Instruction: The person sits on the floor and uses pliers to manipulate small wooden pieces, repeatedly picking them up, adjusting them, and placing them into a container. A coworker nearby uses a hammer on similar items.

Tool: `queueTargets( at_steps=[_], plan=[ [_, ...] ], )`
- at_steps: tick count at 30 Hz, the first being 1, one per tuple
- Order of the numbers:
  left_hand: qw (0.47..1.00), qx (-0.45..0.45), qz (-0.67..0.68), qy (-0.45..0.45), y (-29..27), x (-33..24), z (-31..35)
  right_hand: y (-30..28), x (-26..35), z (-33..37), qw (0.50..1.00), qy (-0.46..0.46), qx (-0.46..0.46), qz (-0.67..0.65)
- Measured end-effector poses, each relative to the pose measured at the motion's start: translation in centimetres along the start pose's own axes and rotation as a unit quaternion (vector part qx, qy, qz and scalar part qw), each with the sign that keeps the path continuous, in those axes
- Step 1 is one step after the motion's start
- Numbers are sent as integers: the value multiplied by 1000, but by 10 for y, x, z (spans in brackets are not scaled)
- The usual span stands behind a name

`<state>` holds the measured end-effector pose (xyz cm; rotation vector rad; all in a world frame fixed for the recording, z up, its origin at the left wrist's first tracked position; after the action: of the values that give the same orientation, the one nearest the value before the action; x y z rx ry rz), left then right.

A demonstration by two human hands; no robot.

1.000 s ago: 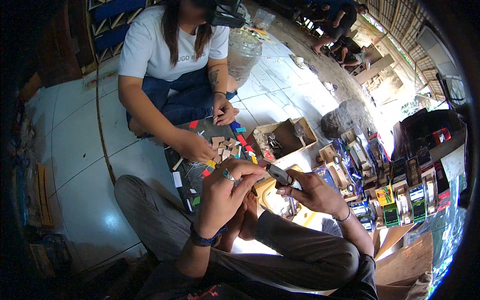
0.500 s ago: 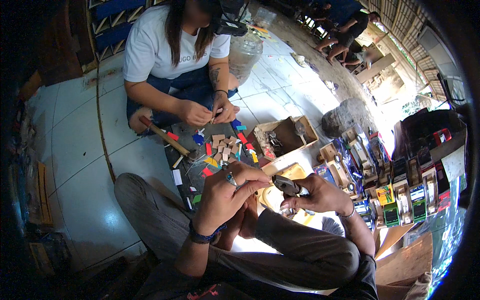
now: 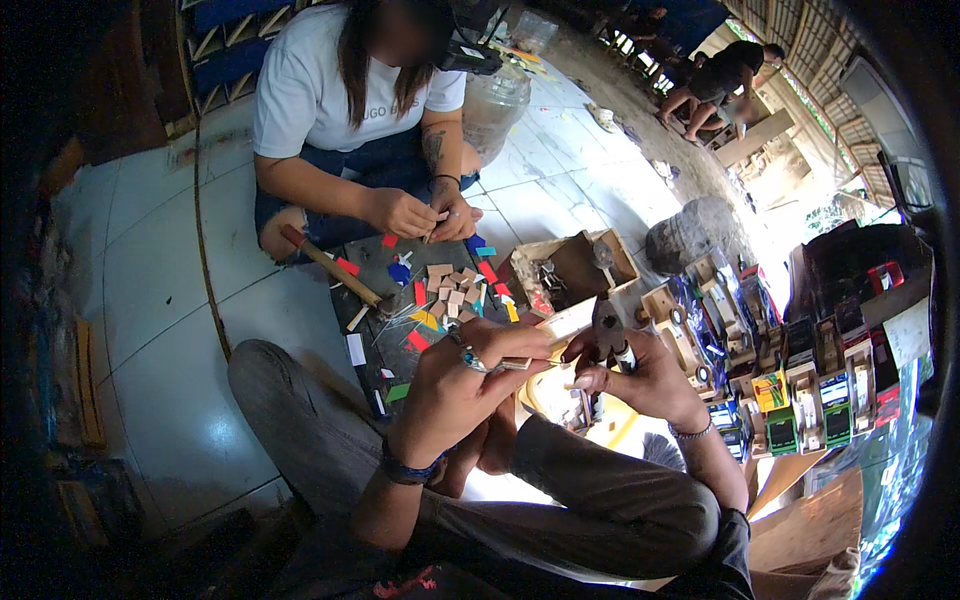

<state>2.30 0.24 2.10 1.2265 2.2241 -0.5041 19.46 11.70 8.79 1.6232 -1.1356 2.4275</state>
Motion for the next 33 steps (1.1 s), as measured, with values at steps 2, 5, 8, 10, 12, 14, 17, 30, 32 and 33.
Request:
queueTargets(
  at_steps=[2,5,8,10,12,14,17,30,32,33],
  plan=[
    [999,35,-22,-3,7,1,2,1,3,1,1000,10,-4,30],
    [994,100,-36,-41,16,11,7,1,-17,-9,994,99,15,33],
    [975,171,-50,-137,19,32,16,-7,-55,-18,996,94,-11,-6],
    [969,180,-59,-158,8,46,19,-23,-92,-29,992,108,-54,-18],
    [966,159,-115,-168,-8,56,22,-51,-130,-36,983,133,-122,-46],
    [966,146,-117,-179,-17,64,25,-89,-165,-41,948,163,-260,-89],
    [961,154,-145,-178,-22,67,31,-140,-207,-44,892,232,-367,-125],
    [923,227,-207,-230,-14,108,67,-111,-250,-19,946,287,-120,89],
    [937,194,-180,-229,-4,114,70,-101,-229,-30,937,309,-75,142],
    [941,190,-164,-228,4,120,69,-91,-215,-31,952,277,-69,110]
  ],
)
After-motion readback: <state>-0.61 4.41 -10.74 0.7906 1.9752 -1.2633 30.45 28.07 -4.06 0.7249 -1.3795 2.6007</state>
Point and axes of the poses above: each hand's wrist, its own z-axis away from the middle knuckle, its own y-axis out of the palm, x = y × z, the point moved 4 cm from there along -z, towards the middle knuckle, and after that the axes turned 7 degrees about y, right-handed, at the moved point
